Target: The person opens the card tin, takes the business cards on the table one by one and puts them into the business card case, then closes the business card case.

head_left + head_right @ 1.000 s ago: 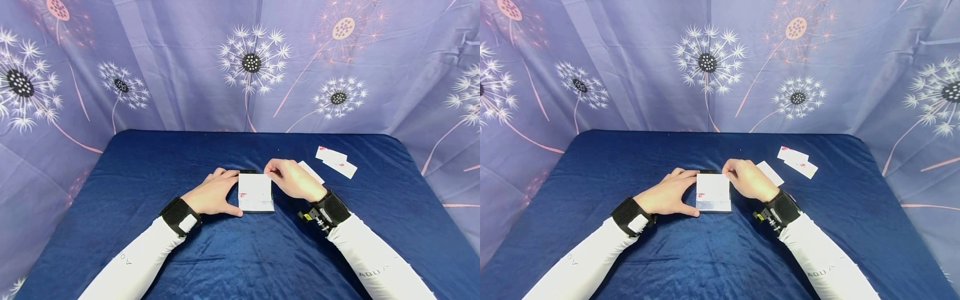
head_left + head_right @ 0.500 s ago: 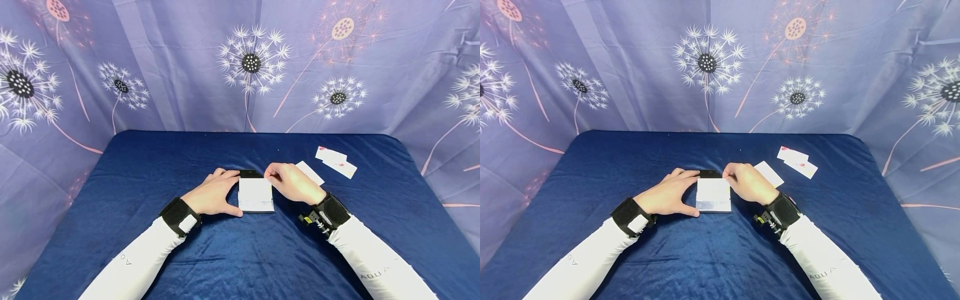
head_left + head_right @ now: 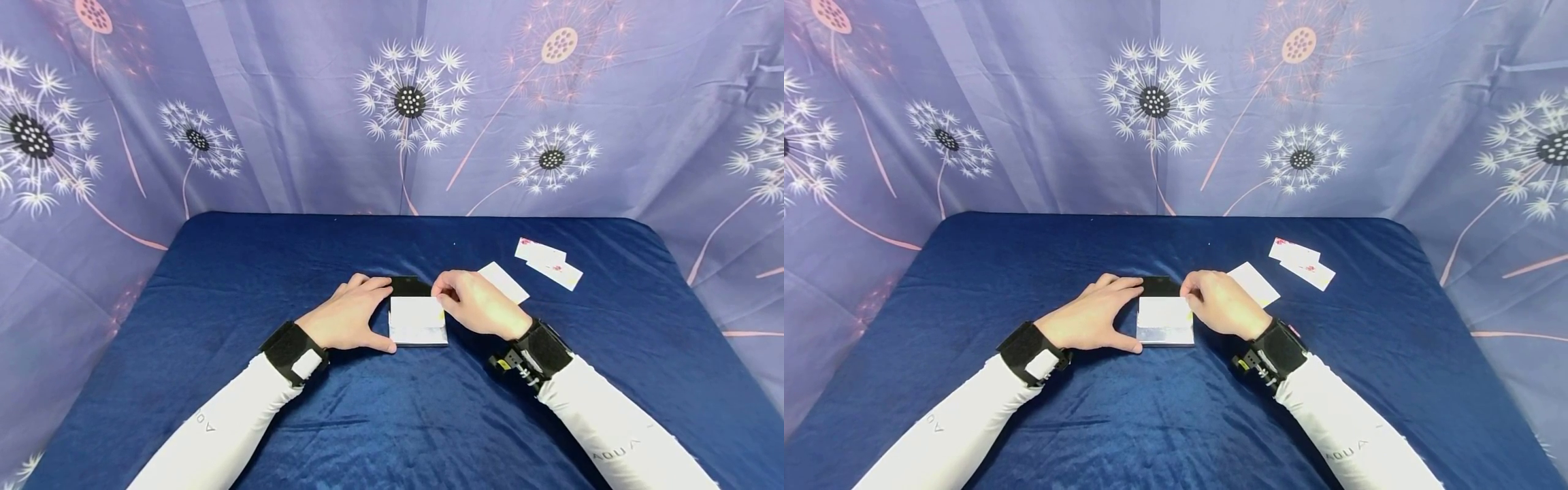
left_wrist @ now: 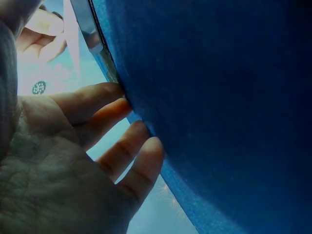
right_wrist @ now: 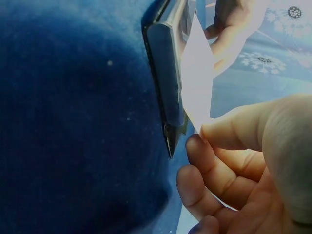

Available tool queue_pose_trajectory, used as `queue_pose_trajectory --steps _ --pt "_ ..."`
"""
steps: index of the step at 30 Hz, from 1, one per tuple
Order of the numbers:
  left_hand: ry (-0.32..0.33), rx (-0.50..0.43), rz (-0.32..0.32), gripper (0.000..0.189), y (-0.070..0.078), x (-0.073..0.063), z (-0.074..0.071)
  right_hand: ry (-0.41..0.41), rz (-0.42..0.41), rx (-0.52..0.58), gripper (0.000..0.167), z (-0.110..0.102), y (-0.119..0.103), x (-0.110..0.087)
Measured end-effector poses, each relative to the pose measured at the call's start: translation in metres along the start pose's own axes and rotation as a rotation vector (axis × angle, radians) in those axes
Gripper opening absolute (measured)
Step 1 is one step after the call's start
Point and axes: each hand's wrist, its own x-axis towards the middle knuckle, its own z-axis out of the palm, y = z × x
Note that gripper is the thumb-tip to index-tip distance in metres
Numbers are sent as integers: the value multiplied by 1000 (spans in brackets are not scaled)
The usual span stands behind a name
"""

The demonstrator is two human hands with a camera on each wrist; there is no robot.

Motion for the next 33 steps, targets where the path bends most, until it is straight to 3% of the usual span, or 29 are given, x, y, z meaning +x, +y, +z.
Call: queue_pose_trajectory --steps 33 --pt "0 -14 -5 106 2 -2 -2 11 -76 -58 13 9 -2 -12"
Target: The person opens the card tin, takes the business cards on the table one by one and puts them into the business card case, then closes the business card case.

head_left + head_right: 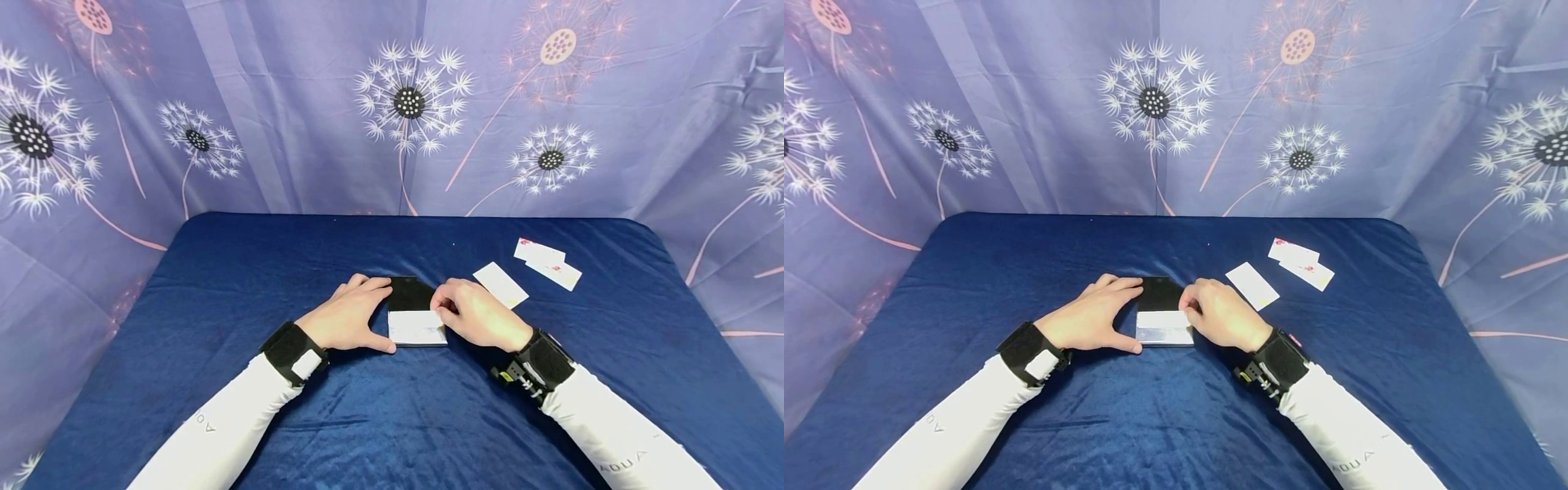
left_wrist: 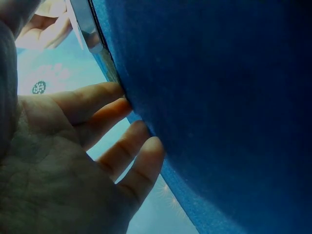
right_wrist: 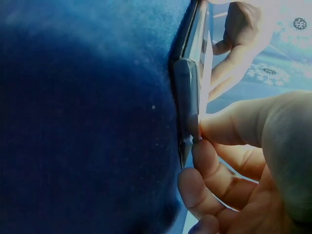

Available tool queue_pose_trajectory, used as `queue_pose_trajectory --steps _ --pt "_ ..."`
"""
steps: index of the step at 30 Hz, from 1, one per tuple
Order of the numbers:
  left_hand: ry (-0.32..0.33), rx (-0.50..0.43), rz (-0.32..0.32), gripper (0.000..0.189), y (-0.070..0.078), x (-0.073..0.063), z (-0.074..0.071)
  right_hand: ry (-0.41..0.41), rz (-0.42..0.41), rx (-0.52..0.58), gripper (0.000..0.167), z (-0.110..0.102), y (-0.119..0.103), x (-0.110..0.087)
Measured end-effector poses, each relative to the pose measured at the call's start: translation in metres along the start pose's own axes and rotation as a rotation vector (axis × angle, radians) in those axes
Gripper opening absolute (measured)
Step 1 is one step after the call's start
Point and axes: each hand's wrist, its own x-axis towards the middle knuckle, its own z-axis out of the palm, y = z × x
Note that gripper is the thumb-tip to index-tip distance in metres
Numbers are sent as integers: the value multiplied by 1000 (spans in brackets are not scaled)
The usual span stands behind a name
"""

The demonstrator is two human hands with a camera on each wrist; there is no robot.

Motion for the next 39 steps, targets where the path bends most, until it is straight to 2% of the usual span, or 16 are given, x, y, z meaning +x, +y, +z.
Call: queue_pose_trajectory --steps 8,12,23,33,39 --pt "-2 2 -4 106 1 -1 -1 6 -44 -42 15 -1 0 -2" --pt "-2 2 -5 106 1 -1 -2 11 -41 -40 15 -4 0 -3" --pt "-8 -2 -10 105 1 -1 -2 48 61 18 13 -22 6 -8" --pt "-4 2 -6 105 1 -1 -1 109 149 -49 15 -42 21 -19" --pt "-3 2 -5 105 1 -1 -1 137 226 -41 14 -50 29 -28"
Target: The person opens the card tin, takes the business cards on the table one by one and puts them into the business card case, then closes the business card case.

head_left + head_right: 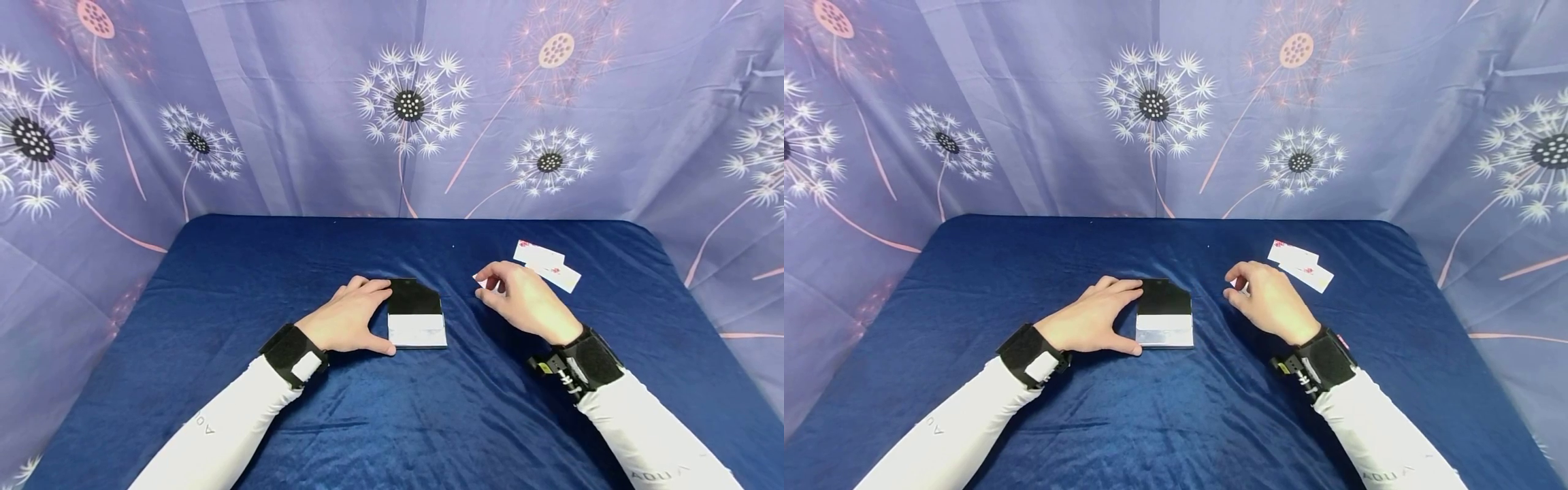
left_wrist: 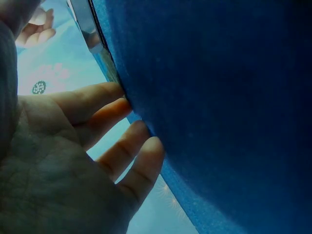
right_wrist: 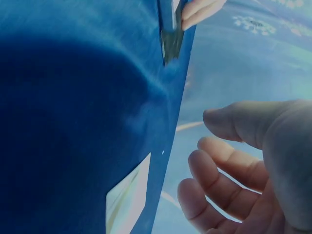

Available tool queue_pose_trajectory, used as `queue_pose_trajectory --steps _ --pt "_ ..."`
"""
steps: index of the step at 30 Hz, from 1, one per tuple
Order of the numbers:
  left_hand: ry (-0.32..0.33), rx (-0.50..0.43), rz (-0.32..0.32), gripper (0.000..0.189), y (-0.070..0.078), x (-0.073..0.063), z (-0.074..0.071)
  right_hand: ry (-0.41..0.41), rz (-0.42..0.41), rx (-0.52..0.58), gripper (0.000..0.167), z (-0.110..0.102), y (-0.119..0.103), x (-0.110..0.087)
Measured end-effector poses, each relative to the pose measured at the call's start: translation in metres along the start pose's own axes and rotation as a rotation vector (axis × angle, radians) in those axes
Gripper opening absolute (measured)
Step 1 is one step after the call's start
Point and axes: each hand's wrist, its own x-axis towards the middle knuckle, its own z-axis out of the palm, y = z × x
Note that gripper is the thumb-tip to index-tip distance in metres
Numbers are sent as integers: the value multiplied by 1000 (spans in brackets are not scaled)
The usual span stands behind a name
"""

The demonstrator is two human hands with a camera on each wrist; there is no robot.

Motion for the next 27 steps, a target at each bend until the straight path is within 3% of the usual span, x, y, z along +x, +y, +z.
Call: queue_pose_trajectory --steps 7,20,27 --pt "0 2 1 106 0 0 1 51 48 -67 15 -6 16 -5" --pt "4 1 8 106 -2 0 1 53 147 -115 26 -12 36 -13" --pt "2 3 8 106 -2 1 2 45 143 -185 35 -11 42 -19"
